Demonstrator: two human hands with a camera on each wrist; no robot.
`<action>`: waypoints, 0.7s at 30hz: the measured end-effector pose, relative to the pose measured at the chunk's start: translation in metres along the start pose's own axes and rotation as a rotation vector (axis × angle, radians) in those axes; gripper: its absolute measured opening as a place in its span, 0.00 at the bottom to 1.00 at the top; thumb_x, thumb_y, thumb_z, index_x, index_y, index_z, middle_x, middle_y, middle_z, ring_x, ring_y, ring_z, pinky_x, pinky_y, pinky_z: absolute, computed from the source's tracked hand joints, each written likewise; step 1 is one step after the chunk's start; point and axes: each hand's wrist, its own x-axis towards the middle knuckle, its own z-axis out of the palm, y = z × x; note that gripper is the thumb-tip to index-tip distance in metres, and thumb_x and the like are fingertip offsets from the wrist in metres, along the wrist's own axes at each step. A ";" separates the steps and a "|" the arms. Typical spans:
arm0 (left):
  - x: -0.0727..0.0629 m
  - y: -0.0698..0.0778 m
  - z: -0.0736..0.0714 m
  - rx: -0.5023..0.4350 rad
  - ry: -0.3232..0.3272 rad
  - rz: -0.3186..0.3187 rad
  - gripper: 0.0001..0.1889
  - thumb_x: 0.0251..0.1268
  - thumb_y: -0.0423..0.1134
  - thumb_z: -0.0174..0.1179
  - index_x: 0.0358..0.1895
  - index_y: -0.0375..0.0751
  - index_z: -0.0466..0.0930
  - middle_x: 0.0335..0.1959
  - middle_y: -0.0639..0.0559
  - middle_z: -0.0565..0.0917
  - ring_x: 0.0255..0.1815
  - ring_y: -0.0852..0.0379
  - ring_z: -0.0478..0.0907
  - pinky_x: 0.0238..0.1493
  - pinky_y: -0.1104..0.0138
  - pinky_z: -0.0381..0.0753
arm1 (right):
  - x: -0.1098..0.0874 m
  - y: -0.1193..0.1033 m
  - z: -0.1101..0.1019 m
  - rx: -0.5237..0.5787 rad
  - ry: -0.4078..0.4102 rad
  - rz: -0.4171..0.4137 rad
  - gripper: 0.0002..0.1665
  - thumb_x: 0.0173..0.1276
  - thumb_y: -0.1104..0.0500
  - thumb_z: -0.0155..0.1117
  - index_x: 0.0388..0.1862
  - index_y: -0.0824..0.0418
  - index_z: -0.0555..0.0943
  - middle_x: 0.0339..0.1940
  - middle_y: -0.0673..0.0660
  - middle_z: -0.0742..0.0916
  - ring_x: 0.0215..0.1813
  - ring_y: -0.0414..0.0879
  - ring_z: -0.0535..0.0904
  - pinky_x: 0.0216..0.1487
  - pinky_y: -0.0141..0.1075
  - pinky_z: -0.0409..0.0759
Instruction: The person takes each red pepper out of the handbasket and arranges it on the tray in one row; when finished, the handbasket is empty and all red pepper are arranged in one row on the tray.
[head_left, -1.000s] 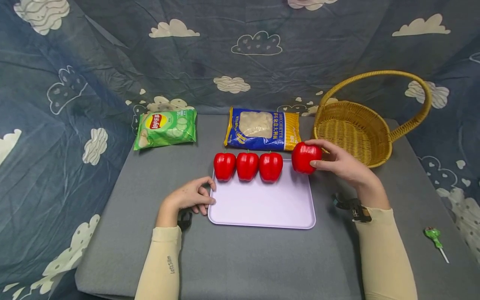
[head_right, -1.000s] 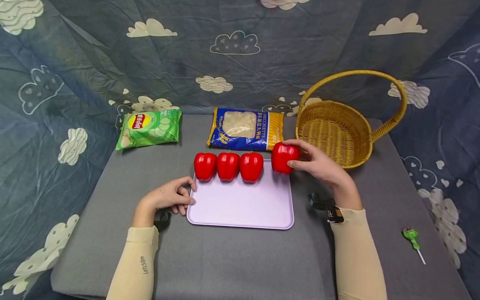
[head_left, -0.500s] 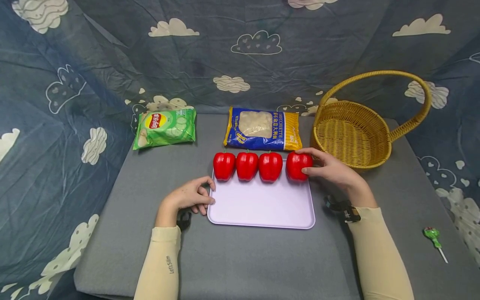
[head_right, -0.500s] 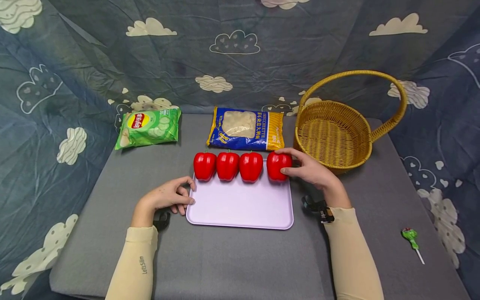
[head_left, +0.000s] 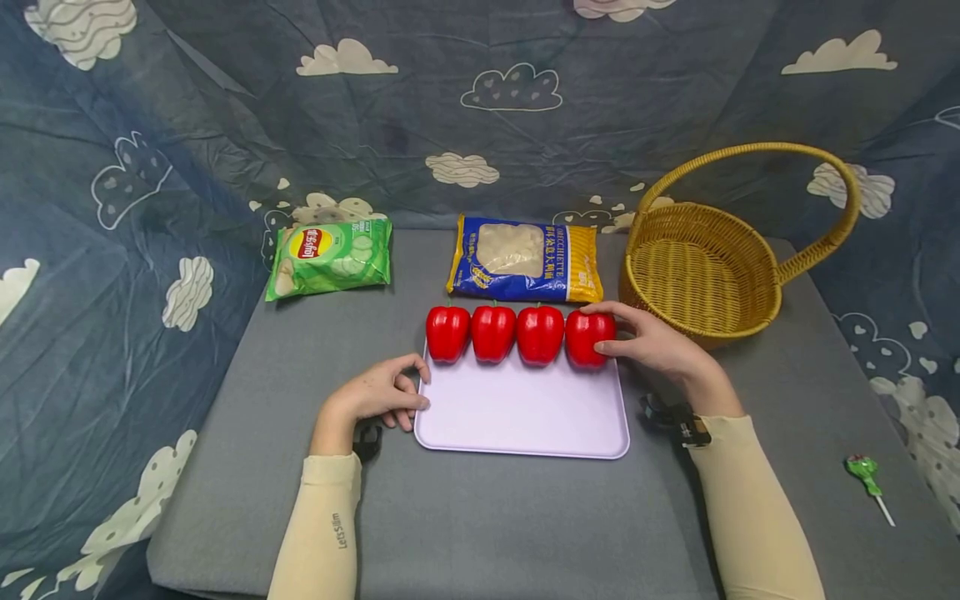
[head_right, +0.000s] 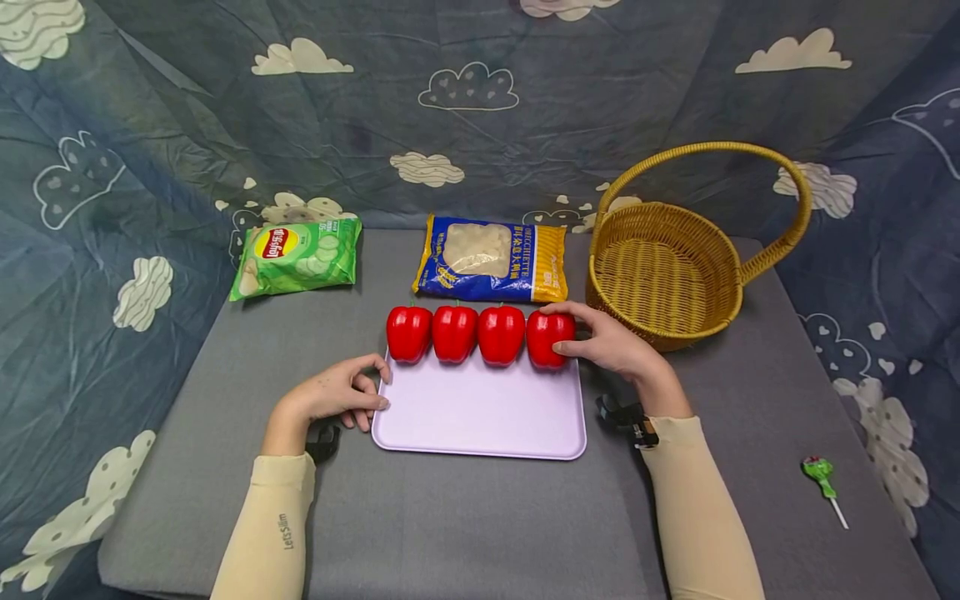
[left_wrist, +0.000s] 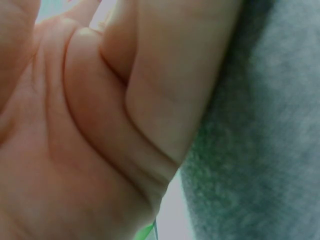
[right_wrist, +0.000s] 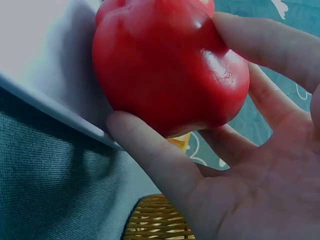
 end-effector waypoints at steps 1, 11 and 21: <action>0.000 0.000 0.000 0.000 0.000 0.000 0.18 0.68 0.38 0.71 0.55 0.45 0.74 0.24 0.48 0.88 0.21 0.55 0.87 0.23 0.65 0.81 | 0.000 -0.001 0.001 -0.006 0.003 0.002 0.38 0.71 0.55 0.72 0.78 0.46 0.70 0.81 0.64 0.69 0.81 0.67 0.59 0.71 0.66 0.75; 0.002 -0.001 -0.001 0.008 -0.009 0.002 0.18 0.68 0.38 0.71 0.55 0.44 0.73 0.24 0.48 0.88 0.21 0.56 0.87 0.24 0.65 0.81 | 0.001 -0.002 0.005 -0.078 0.019 0.004 0.38 0.72 0.56 0.72 0.78 0.45 0.71 0.80 0.65 0.70 0.79 0.66 0.62 0.71 0.66 0.75; 0.000 0.001 0.000 0.006 0.000 0.003 0.18 0.68 0.38 0.71 0.55 0.45 0.74 0.24 0.48 0.88 0.21 0.55 0.87 0.23 0.65 0.81 | 0.001 -0.002 0.004 -0.109 0.034 -0.002 0.37 0.72 0.58 0.72 0.78 0.46 0.71 0.79 0.64 0.71 0.79 0.66 0.63 0.72 0.66 0.74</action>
